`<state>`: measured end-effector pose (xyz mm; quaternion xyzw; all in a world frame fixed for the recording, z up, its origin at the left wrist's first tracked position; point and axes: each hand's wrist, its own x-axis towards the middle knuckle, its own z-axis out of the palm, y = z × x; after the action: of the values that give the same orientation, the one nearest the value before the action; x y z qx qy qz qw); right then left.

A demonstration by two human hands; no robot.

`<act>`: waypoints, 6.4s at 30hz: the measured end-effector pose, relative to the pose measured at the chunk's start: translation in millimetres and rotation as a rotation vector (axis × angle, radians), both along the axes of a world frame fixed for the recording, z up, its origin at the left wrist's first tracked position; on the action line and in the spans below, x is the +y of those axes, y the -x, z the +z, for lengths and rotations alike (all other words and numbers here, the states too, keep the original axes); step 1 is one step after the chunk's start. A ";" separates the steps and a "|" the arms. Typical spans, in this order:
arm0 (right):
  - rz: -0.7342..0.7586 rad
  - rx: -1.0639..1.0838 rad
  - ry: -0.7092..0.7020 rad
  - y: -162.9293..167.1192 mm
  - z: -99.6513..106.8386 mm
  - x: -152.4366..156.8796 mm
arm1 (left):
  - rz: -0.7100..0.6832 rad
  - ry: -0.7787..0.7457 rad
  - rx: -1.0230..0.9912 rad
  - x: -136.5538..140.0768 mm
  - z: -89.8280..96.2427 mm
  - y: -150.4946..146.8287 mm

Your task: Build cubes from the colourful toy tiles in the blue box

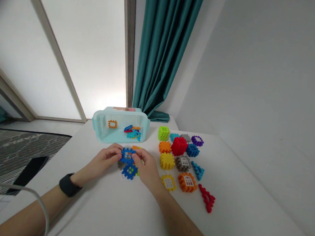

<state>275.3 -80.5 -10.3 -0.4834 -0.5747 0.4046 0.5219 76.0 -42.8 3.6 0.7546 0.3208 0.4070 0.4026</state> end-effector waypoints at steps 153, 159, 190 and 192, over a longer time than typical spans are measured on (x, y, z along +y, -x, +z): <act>-0.077 -0.429 0.007 -308.7 -22.7 31.8 | -0.140 -0.691 0.400 34.3 25.1 -192.8; -0.082 -0.437 -0.009 -306.8 -22.8 30.9 | -0.139 -0.700 0.395 34.1 26.2 -192.1; -0.048 -1.035 -0.411 -155.6 51.9 -12.0 | -0.117 -0.698 0.587 35.4 31.2 -120.2; -0.024 -1.092 -0.404 -136.0 52.3 -11.1 | -0.088 -0.714 0.640 33.5 31.3 -103.3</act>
<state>411.2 -91.6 42.0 -0.5195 -0.8207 -0.0268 0.2364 179.3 -9.3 35.0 0.9459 0.2365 0.2214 0.0163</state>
